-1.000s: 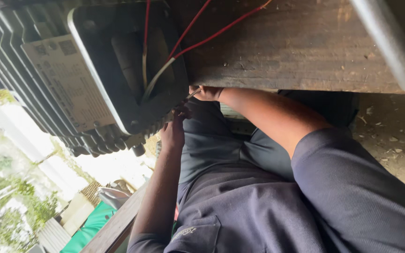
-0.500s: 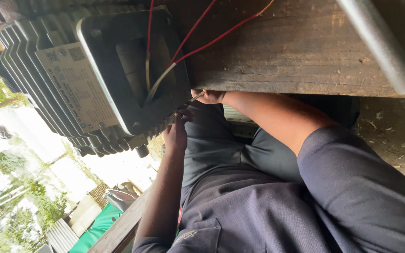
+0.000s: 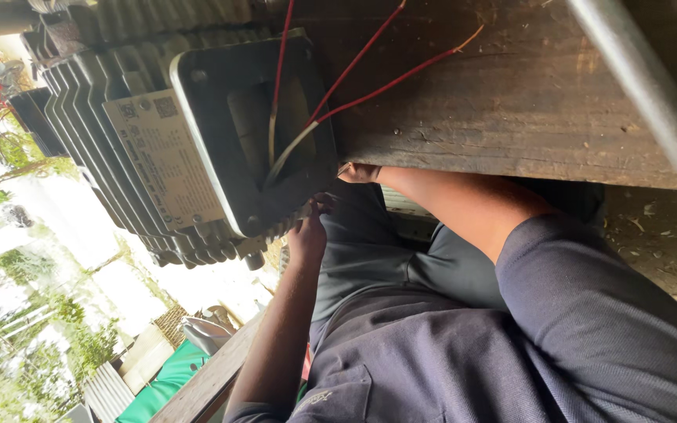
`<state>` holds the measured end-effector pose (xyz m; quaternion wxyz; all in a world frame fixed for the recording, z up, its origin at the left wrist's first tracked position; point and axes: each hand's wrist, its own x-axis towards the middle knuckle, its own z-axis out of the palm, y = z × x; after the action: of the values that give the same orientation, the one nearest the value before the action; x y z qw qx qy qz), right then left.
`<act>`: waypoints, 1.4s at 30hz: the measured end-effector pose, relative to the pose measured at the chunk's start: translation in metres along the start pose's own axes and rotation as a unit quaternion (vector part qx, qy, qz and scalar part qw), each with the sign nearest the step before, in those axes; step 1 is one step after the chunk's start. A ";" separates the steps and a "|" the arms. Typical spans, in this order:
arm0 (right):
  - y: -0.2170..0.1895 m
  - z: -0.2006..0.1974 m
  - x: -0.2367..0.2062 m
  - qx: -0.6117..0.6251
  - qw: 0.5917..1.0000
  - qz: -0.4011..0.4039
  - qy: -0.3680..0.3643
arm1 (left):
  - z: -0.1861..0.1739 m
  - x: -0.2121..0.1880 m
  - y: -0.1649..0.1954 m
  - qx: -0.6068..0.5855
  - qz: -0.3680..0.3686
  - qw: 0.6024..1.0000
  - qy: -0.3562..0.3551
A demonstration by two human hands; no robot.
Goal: The person sits at a workbench and uses a spanner to loosen bolts on an electric motor, then pulls the motor housing apart and lifts off the end cover, exposing the internal windings and wires. They set the housing aside, pick up a terminal plate with brass connectors, and hold it while working on it with the spanner.
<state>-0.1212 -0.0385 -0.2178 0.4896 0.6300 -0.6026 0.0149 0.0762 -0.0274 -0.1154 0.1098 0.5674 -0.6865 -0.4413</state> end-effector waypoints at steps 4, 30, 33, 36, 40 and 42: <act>-0.010 -0.004 -0.005 0.212 0.976 0.044 -0.034 | 0.001 0.001 -0.002 -0.050 0.033 0.998 -0.021; 0.099 -0.218 -0.016 0.503 0.705 0.356 -0.352 | -0.010 -0.012 0.048 -0.576 -0.092 0.759 -0.290; 0.116 -0.246 0.000 0.403 0.775 0.305 -0.379 | -0.010 -0.008 0.052 -0.618 -0.049 0.701 -0.352; 0.132 -0.254 0.016 0.316 0.856 0.210 -0.352 | -0.011 -0.010 0.057 -0.609 -0.088 0.703 -0.357; 0.146 -0.252 0.031 0.268 0.897 0.126 -0.328 | -0.016 -0.014 0.063 -0.594 -0.076 0.718 -0.355; 0.150 -0.252 0.037 0.250 0.903 0.103 -0.334 | -0.020 -0.015 0.065 -0.588 -0.058 0.724 -0.355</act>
<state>-0.0835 0.1250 0.0252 0.0819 0.6340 -0.7690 0.0041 0.0496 -0.0259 -0.0508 0.1435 0.2298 -0.2438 -0.9312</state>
